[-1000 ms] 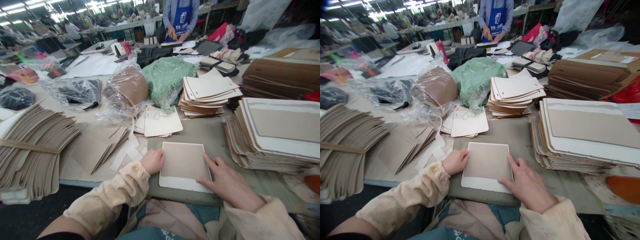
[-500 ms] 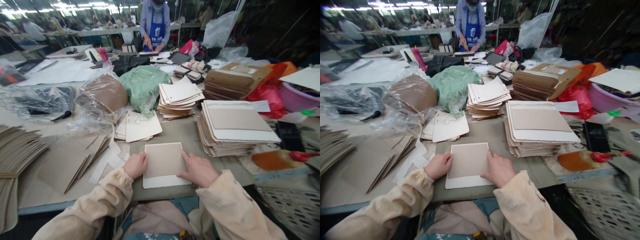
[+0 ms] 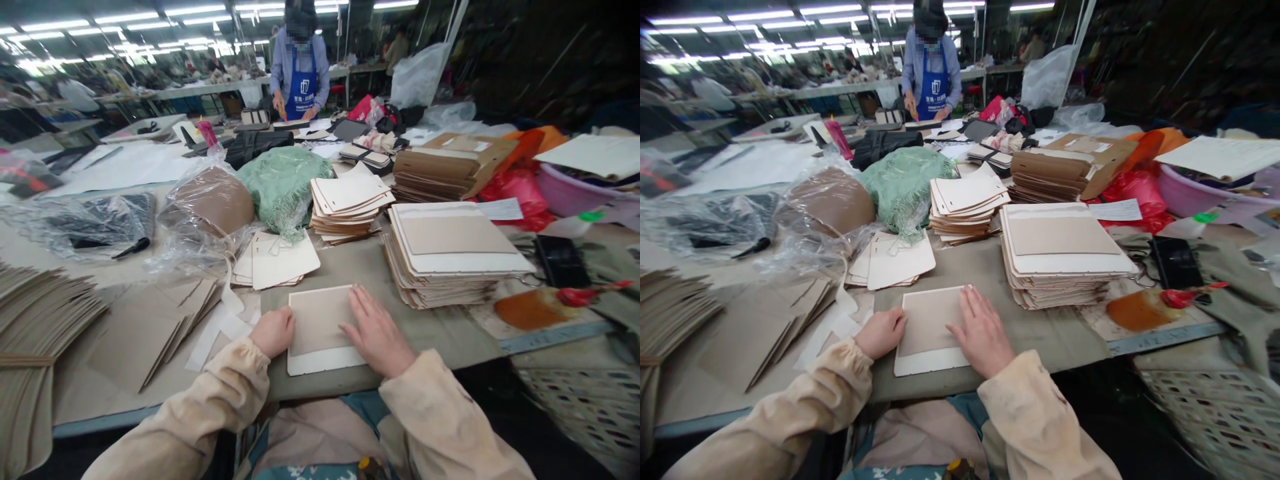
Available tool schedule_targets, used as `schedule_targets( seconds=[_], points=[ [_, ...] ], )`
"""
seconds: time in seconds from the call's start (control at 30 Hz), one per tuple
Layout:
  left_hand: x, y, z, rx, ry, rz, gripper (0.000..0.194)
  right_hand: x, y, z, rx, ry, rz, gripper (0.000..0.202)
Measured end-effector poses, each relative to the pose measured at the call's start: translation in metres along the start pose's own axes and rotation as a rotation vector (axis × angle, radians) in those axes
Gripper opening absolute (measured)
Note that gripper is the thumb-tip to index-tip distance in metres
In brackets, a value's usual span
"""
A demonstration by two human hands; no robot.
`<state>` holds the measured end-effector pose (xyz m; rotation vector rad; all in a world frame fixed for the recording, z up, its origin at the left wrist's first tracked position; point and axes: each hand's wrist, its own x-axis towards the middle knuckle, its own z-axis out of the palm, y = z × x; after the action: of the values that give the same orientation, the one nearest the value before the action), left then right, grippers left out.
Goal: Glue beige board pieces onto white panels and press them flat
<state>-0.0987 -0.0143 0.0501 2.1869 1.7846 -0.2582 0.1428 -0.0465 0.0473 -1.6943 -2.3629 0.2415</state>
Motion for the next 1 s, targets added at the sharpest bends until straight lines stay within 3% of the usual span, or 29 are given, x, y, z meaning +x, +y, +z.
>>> schedule_targets(
  seconds=[0.13,0.27,0.33,0.43,0.5,0.57,0.67,0.87,1.0],
  points=[
    [-0.007,0.001,-0.003,0.009,0.029,-0.038,0.022,0.001,-0.015,0.028,-0.032,-0.049,0.001,0.063],
    [-0.025,0.010,-0.002,0.009,0.103,-0.074,0.027,0.001,-0.011,0.038,-0.066,-0.022,-0.017,0.064],
    [-0.035,0.027,0.002,-0.046,0.204,-0.006,0.031,-0.001,-0.010,0.038,-0.081,-0.008,-0.036,0.064],
    [-0.038,0.065,0.014,-0.178,0.387,0.246,0.052,-0.005,-0.006,0.040,-0.109,0.012,-0.063,0.057],
    [-0.029,0.088,0.023,-0.212,0.364,0.356,0.067,-0.006,-0.003,0.043,-0.118,0.022,-0.100,0.052],
    [-0.017,0.098,0.031,-0.211,0.322,0.364,0.074,-0.007,0.000,0.048,-0.123,0.032,-0.114,0.052],
    [-0.006,0.082,0.037,-0.140,0.297,0.369,0.080,-0.005,0.000,0.051,-0.133,0.042,-0.091,0.054],
    [-0.011,0.012,0.028,0.017,0.227,0.369,0.078,0.003,-0.007,0.044,-0.099,0.004,-0.050,0.063],
    [-0.013,-0.004,0.034,0.128,0.288,0.377,0.073,0.000,-0.007,0.029,-0.021,-0.102,0.022,0.070]
  ],
)
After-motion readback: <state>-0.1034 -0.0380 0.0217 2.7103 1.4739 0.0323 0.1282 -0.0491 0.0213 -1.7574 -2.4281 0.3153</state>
